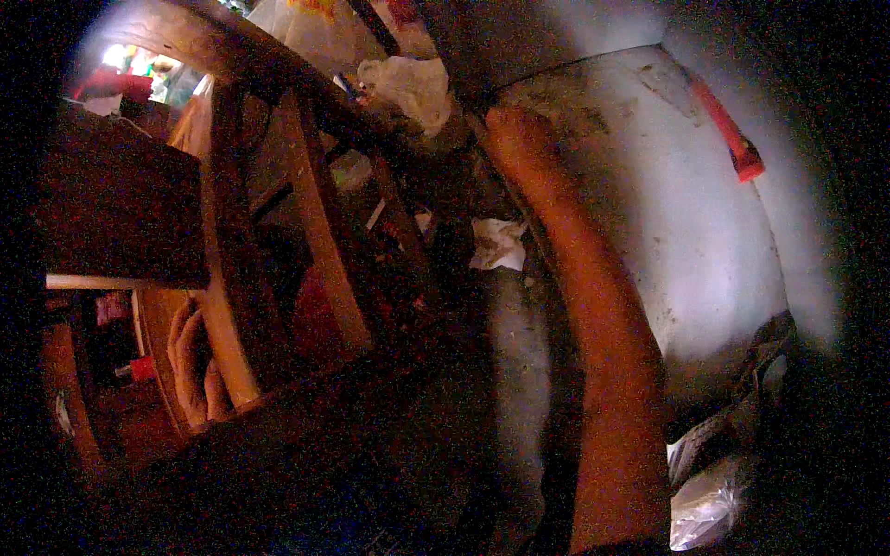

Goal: The person repairs a wooden chair by using a small metal tool to scrape and clean the joints and legs. They repeatedly scrape the crevices of the chair frame, which is positioned upside down on the floor, and occasionally pause to inspect the work.

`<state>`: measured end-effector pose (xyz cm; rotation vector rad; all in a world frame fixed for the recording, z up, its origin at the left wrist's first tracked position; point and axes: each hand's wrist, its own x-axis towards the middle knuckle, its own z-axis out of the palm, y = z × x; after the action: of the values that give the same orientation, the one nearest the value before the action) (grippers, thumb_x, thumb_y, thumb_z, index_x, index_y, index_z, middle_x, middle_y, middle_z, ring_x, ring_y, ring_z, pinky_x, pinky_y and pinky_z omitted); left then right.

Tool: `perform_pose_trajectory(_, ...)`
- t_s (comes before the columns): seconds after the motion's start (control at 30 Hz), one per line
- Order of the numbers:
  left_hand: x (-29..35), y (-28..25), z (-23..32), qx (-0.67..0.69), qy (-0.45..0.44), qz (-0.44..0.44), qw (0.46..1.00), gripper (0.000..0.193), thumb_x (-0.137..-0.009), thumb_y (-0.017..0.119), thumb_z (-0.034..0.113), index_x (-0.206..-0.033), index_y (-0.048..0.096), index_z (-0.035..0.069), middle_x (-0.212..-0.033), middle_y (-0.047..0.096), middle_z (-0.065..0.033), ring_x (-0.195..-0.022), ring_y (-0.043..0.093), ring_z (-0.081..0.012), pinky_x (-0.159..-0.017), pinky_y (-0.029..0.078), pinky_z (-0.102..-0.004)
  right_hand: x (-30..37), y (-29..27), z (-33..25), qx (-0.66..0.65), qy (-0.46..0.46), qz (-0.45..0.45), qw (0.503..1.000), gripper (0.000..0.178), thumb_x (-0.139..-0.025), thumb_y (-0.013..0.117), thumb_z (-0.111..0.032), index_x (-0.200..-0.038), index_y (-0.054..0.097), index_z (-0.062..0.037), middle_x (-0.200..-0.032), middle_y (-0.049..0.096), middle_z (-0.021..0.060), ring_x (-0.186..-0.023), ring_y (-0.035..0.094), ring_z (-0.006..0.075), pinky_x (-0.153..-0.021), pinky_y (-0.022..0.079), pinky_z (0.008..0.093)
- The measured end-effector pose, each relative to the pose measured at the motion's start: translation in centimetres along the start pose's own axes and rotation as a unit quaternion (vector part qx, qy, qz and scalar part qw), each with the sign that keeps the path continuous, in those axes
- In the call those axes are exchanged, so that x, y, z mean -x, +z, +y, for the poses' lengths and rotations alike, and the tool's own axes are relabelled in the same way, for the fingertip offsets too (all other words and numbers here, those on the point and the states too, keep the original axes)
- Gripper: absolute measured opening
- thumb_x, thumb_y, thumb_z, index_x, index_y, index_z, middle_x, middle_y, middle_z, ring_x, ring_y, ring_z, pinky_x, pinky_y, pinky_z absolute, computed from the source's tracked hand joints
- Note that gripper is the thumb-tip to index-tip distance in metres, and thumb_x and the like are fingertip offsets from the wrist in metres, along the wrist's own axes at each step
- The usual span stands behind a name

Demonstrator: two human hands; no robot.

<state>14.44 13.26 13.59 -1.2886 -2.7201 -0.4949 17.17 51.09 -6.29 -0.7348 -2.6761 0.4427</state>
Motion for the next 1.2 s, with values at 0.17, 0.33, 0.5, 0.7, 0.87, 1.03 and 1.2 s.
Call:
perform_pose_trajectory(0.17, 0.1, 0.2, -0.1, 0.007, -0.005, 0.0, 1.0, 0.043, -0.079, 0.038, 0.012, -0.118, 0.043, -0.004, -0.129, 0.034, -0.0219, -0.12, 0.032, -0.0342, -0.101, 0.023, -0.0398, 1.4, 0.6, 1.7, -0.251, -0.066, 0.138, 0.956, 0.016, -0.077, 0.048, -0.013, -0.074, 0.055, 0.001, -0.073, 0.056, 0.021, -0.066, 0.055, 0.0377, -0.057, 0.042, 0.0426)
perform_pose_trajectory(0.33, 0.0, 0.4, 0.5, -0.008, -0.006, 0.011, 1.0, 0.043, -0.079, 0.038, 0.012, -0.118, 0.043, -0.004, -0.129, 0.034, -0.022, -0.12, 0.032, -0.0338, -0.101, 0.023, -0.0395, 0.8, 0.7, 2.0, 0.001, 0.055, -0.046, 0.997, 0.024, -0.083, 0.049, -0.019, -0.072, 0.051, 0.002, -0.07, 0.056, 0.02, -0.061, 0.051, 0.035, -0.054, 0.039, 0.0389)
perform_pose_trajectory(0.5, -0.8, 1.8, 0.7, 0.016, 0.007, 0.013, 1.0, 0.044, -0.078, 0.039, 0.014, -0.118, 0.043, -0.005, -0.128, 0.035, -0.0226, -0.12, 0.033, -0.034, -0.1, 0.024, -0.0394, 3.3, -2.0, 5.4, -0.229, 0.036, 0.072, 0.97, 0.022, -0.084, 0.047, -0.018, -0.073, 0.05, 0.0012, -0.066, 0.054, 0.0194, -0.058, 0.048, 0.0349, -0.053, 0.038, 0.0396)
perform_pose_trajectory(0.7, 0.3, 0.5, 1.1, -0.042, -0.031, 0.011, 0.999, 0.044, -0.078, 0.039, 0.018, -0.115, 0.045, -0.005, -0.128, 0.036, -0.0234, -0.119, 0.033, -0.0346, -0.1, 0.023, -0.0394, 6.4, -1.7, 1.6, -0.094, -0.007, 0.031, 0.995, 0.016, -0.081, 0.047, -0.014, -0.074, 0.052, -0.0005, -0.065, 0.055, 0.0189, -0.06, 0.054, 0.0363, -0.054, 0.042, 0.0441)
perform_pose_trajectory(0.87, 0.0, 0.9, 1.0, -0.028, -0.041, 0.006, 0.999, 0.045, -0.078, 0.039, 0.018, -0.115, 0.045, -0.006, -0.127, 0.036, -0.0239, -0.119, 0.033, -0.0351, -0.101, 0.023, -0.0397, 6.4, -0.5, 0.8, -0.025, 0.035, -0.019, 0.999, 0.016, -0.08, 0.046, -0.012, -0.074, 0.054, 0.0001, -0.07, 0.058, 0.0196, -0.067, 0.057, 0.0382, -0.059, 0.044, 0.0469)
perform_pose_trajectory(1.03, 0.1, 0.8, 0.1, -0.011, -0.018, 0.005, 1.0, 0.044, -0.078, 0.04, 0.017, -0.116, 0.044, -0.006, -0.128, 0.035, -0.0239, -0.119, 0.033, -0.0355, -0.101, 0.022, -0.0399, 4.5, -0.2, -1.1, -0.238, 0.119, 0.111, 0.958, 0.017, -0.08, 0.048, -0.014, -0.079, 0.056, 0.0004, -0.077, 0.059, 0.0231, -0.072, 0.058, 0.0371, -0.064, 0.046, 0.043)
perform_pose_trajectory(1.2, 0.4, 0.8, -0.1, 0.006, 0.003, 0.018, 1.0, 0.043, -0.079, 0.039, 0.015, -0.116, 0.044, -0.006, -0.128, 0.034, -0.0237, -0.12, 0.033, -0.035, -0.101, 0.023, -0.0396, 5.5, 0.9, -0.3, -0.06, 0.023, 0.057, 0.996, 0.016, -0.079, 0.048, -0.014, -0.076, 0.054, 0.0006, -0.075, 0.057, 0.0261, -0.072, 0.058, 0.0367, -0.064, 0.046, 0.0427)
